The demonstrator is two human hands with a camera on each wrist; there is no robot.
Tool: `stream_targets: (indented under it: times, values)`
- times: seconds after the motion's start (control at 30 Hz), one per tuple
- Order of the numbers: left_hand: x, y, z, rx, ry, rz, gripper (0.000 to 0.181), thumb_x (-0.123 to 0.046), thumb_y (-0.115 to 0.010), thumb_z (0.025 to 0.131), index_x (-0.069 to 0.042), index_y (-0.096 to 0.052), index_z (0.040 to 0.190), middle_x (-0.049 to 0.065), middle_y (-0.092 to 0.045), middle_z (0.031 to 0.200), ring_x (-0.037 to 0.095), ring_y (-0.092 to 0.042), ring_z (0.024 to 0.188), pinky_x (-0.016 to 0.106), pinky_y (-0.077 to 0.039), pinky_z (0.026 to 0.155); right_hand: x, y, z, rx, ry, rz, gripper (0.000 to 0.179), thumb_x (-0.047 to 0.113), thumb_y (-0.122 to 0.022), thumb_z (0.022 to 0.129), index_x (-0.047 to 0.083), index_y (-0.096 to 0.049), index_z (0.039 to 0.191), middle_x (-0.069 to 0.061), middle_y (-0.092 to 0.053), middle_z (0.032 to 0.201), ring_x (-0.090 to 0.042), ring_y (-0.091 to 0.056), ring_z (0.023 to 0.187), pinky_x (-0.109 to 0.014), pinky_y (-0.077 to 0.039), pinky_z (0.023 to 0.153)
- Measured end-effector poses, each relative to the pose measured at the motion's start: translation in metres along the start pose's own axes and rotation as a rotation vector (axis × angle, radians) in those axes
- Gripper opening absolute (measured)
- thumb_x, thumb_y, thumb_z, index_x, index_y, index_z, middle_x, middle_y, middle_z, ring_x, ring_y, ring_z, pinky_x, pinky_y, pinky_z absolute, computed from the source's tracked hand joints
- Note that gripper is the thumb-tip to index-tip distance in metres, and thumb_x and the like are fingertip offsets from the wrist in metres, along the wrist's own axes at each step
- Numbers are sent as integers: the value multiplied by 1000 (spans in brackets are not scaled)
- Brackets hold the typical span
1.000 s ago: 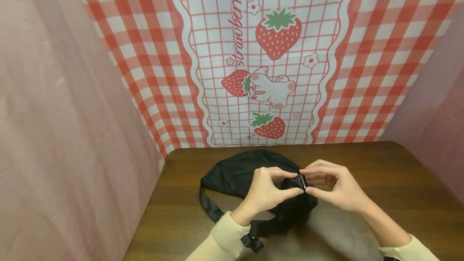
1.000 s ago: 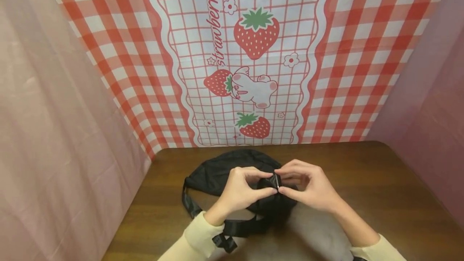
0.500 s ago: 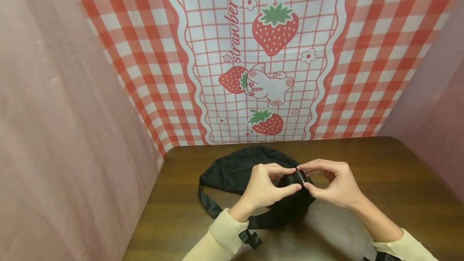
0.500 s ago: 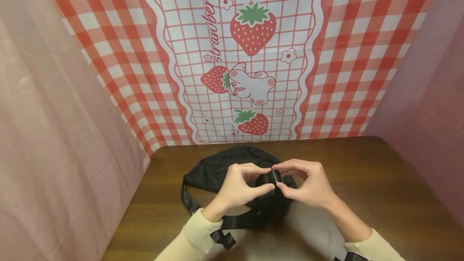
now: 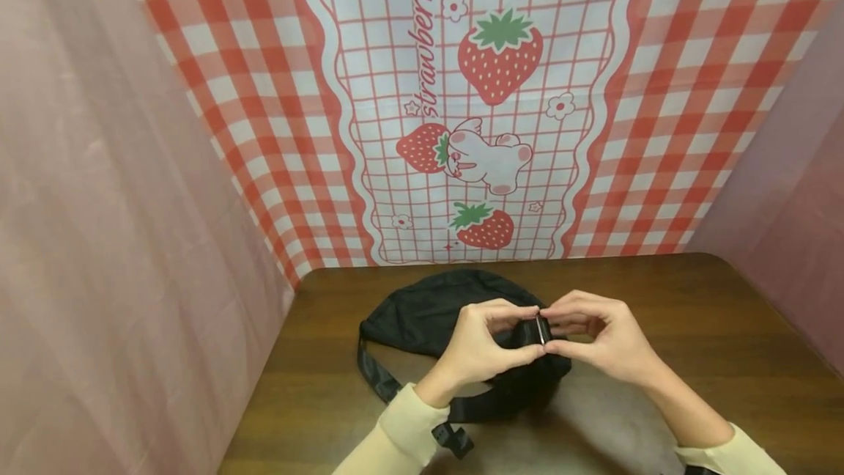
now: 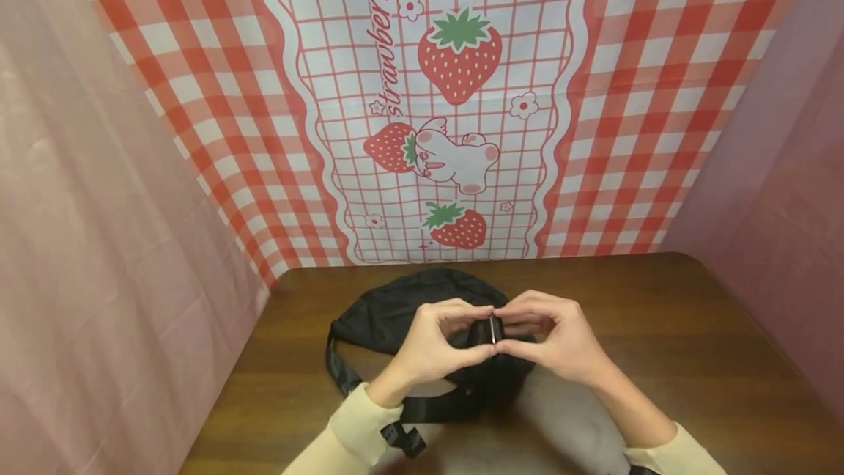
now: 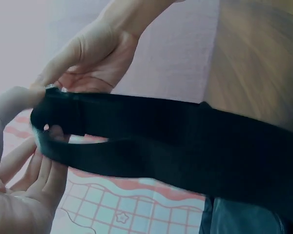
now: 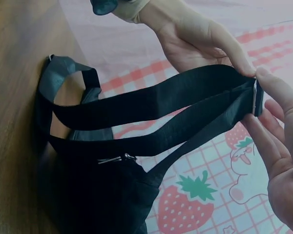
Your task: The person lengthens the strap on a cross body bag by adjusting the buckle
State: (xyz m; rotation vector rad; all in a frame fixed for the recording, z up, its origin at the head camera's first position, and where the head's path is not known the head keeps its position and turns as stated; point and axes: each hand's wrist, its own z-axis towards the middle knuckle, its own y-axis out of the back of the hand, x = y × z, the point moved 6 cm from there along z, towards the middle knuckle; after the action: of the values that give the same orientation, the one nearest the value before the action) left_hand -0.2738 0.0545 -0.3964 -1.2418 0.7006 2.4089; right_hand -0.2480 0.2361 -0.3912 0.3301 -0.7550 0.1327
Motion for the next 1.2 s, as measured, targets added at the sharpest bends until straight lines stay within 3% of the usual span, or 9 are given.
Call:
stream_targets:
  times: [0.13, 0.3, 0.4, 0.5, 0.7, 0.87, 1.0, 1.2]
  values:
    - [2, -1, 0, -27, -8, 22, 50, -3, -94, 78, 0, -77, 125, 18, -78, 112, 2, -73, 102, 26, -66, 90, -3, 0, -2, 6, -38, -20, 49, -30, -80, 72, -10, -73, 117, -7, -74, 110, -11, -76, 104, -31, -68, 82]
    - [5, -4, 3, -41, 34, -11, 43, -5, -93, 81, -2, -79, 121, 16, -79, 112, 0, -73, 101, 26, -66, 92, -3, 3, -2, -12, -58, -65, 48, -29, -81, 72, -7, -74, 114, -6, -75, 109, -12, -77, 100, -29, -68, 82]
    - [6, -5, 5, -34, 74, -32, 41, -4, -91, 82, -2, -79, 122, 15, -80, 116, 0, -74, 104, 25, -64, 96, 0, 7, 1, -23, -19, -101, 51, -29, -83, 68, -5, -75, 113, -5, -75, 108, -11, -76, 99, -23, -66, 85]
    - [5, -4, 6, -41, 103, -23, 40, -7, -92, 82, -4, -80, 121, 12, -81, 117, 0, -75, 104, 23, -63, 96, 5, 11, 5, -14, 65, -59, 55, -33, -81, 64, -11, -73, 113, -10, -74, 107, -13, -75, 97, -22, -65, 84]
    - [2, 0, 4, -68, 82, 28, 39, -9, -93, 81, -4, -82, 118, 9, -83, 113, -1, -76, 95, 24, -66, 87, 9, 12, 6, 21, 138, 14, 57, -39, -75, 62, -19, -69, 116, -17, -71, 108, -15, -73, 99, -25, -66, 84]
    - [0, 0, 3, -43, 78, 25, 39, -6, -92, 81, 0, -80, 118, 16, -82, 114, -3, -76, 93, 23, -67, 85, 10, 6, 4, 62, 82, -142, 59, -29, -81, 69, -9, -72, 123, -11, -70, 109, -12, -70, 101, -19, -63, 88]
    - [0, 4, 3, -57, 82, 55, 40, -9, -94, 80, -3, -81, 118, 14, -82, 113, -3, -76, 94, 21, -65, 86, 14, 3, 9, 53, 37, -289, 58, -20, -88, 69, 3, -77, 121, -5, -72, 107, -10, -69, 95, -16, -61, 84]
    - [3, 9, 2, -104, 91, 103, 39, -15, -95, 80, -9, -83, 116, 8, -83, 109, -2, -76, 91, 25, -67, 85, 13, 2, 12, 74, -47, -276, 47, -20, -77, 84, 3, -72, 125, -4, -69, 114, -9, -70, 105, -15, -60, 93]
